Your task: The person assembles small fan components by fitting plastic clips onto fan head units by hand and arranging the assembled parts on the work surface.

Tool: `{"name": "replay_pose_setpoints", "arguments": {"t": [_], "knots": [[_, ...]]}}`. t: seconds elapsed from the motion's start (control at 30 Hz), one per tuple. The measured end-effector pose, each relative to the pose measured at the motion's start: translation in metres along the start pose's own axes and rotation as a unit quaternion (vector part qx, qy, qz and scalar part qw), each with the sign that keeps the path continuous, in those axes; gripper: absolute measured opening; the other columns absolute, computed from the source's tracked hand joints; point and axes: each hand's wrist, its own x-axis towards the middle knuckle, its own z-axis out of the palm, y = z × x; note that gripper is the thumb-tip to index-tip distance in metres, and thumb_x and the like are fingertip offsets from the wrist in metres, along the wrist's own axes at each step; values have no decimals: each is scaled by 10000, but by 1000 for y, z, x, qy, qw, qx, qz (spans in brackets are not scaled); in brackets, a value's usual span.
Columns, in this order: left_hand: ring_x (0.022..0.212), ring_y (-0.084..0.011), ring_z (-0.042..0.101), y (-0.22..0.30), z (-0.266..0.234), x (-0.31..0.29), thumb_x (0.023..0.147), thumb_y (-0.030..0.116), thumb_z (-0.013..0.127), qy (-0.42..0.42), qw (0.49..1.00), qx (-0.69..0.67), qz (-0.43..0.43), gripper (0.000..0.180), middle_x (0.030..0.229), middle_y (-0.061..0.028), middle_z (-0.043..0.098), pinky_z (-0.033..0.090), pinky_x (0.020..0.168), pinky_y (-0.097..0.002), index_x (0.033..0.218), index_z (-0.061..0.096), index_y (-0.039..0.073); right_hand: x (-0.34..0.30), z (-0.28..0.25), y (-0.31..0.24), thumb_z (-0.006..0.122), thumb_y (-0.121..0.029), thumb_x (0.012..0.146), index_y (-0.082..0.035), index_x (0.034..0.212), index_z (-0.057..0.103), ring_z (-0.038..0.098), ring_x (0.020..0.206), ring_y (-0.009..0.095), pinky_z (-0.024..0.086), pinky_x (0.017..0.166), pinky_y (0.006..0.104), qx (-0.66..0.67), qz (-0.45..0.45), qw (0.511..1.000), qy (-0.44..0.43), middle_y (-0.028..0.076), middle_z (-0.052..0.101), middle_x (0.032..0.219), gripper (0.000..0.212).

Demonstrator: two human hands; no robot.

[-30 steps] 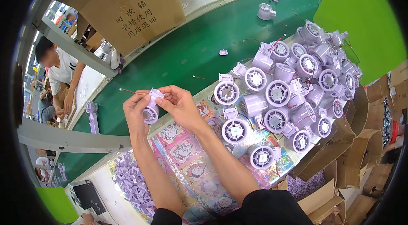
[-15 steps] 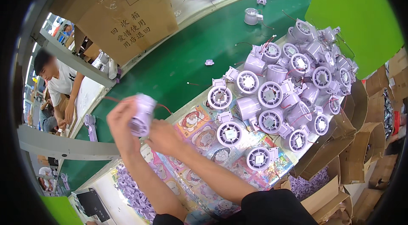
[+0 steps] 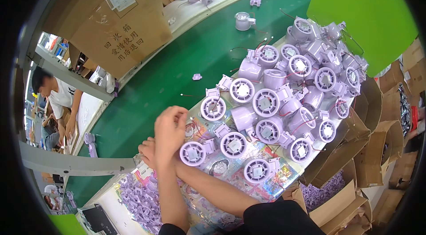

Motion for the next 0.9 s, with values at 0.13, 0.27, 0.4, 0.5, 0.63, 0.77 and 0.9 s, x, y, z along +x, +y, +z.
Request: {"name": "replay_pose_setpoints", "arguments": {"t": [0.13,0.27,0.4,0.5,0.63,0.77,0.9], "knots": [[783,-313,611,13,-10,33,861,54,617,30,999,30,-1,108,806,-125,614,472,696,-435,966,644,43,-4,18,17,662,-154,795,-43,821,600,588,879,275,472,808,412,6,34,999,5,103,597,849,130],[992,-348,596,15,15,96,845,72,661,-53,994,76,61,242,1033,-166,593,488,834,-450,1086,637,83,-4,9,19,639,-127,818,-23,879,518,543,823,299,449,763,429,131,-56,990,14,121,522,841,170],[1006,-377,601,-26,39,119,793,55,701,-146,983,112,27,251,1052,-196,588,493,860,-457,1039,652,72,-3,38,12,609,-137,844,-27,888,505,532,875,314,451,773,427,25,-97,994,54,129,510,861,158],[922,-380,624,-22,42,117,791,11,688,-139,984,106,42,145,949,-191,599,505,816,-453,931,654,29,-7,50,24,592,-132,852,-20,880,514,537,886,321,457,778,428,43,-28,999,-9,129,526,876,140],[844,-339,633,16,-17,84,801,-2,686,-3,997,35,63,147,940,-162,605,508,765,-398,944,650,12,0,29,11,615,-150,840,-29,829,530,539,772,220,460,730,369,437,194,877,-46,96,498,775,149],[812,-298,594,44,-94,16,789,-37,675,169,977,94,87,160,903,-134,581,478,703,-368,936,636,11,29,-20,-30,542,-325,973,-82,1055,645,604,916,134,476,793,288,531,307,788,-56,46,642,985,276],[897,-338,553,42,-125,-42,782,-7,665,164,962,209,63,187,927,-136,601,443,785,-418,966,632,11,20,-17,-18,362,-544,1030,-132,1169,608,644,928,129,505,762,296,787,228,570,-60,17,670,1034,499]]}}
